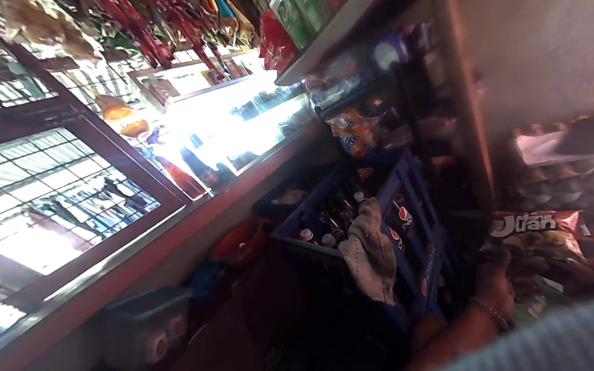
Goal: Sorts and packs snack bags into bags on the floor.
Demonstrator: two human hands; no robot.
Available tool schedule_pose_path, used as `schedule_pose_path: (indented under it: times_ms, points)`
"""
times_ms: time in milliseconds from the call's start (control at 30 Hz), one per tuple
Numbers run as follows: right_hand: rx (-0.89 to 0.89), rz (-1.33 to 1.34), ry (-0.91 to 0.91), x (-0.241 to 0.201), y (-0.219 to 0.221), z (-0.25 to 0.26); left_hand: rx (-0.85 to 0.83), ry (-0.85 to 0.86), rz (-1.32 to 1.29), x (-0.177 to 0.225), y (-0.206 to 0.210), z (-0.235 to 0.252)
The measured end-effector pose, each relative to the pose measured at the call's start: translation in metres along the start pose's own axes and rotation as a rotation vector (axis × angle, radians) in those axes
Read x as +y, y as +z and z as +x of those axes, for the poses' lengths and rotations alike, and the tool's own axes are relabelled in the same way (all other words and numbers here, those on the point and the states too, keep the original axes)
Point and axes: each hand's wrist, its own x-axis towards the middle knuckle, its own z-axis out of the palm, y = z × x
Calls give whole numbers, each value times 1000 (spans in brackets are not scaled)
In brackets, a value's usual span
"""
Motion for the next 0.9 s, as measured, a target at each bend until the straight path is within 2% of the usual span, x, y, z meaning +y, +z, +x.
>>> schedule_pose_path:
  times_ms: [133, 233, 267, 333, 467, 600, 733, 800, 900]
  points:
    - [3, 116, -63, 34, -13, 25, -40, 87, 65, -9, -2, -1]
    - [-76, 221, -200, 63, -21, 40, -12, 134, 85, -3, 4, -7]
    - [-54, 225, -168, 48, -15, 28, 2, 154, 76, -3, 5, -8]
    - [98, 144, 97, -5, 6, -3, 17, 191, 60, -5, 5, -7]
    - [-42, 261, -52, 52, -9, 31, -15, 306, 135, -6, 5, -12]
    - [-26, 260, -72, 94, -13, 62, 94, 231, 309, 45, 50, -66]
    - [-32, 303, -116, 114, -18, 77, 53, 270, 332, 32, 42, -56]
    - [-41, 346, -146, 107, -17, 72, 47, 270, 348, 24, 37, -49]
    - [91, 341, -39, 45, 0, 29, -100, 406, 301, -13, 11, -20]
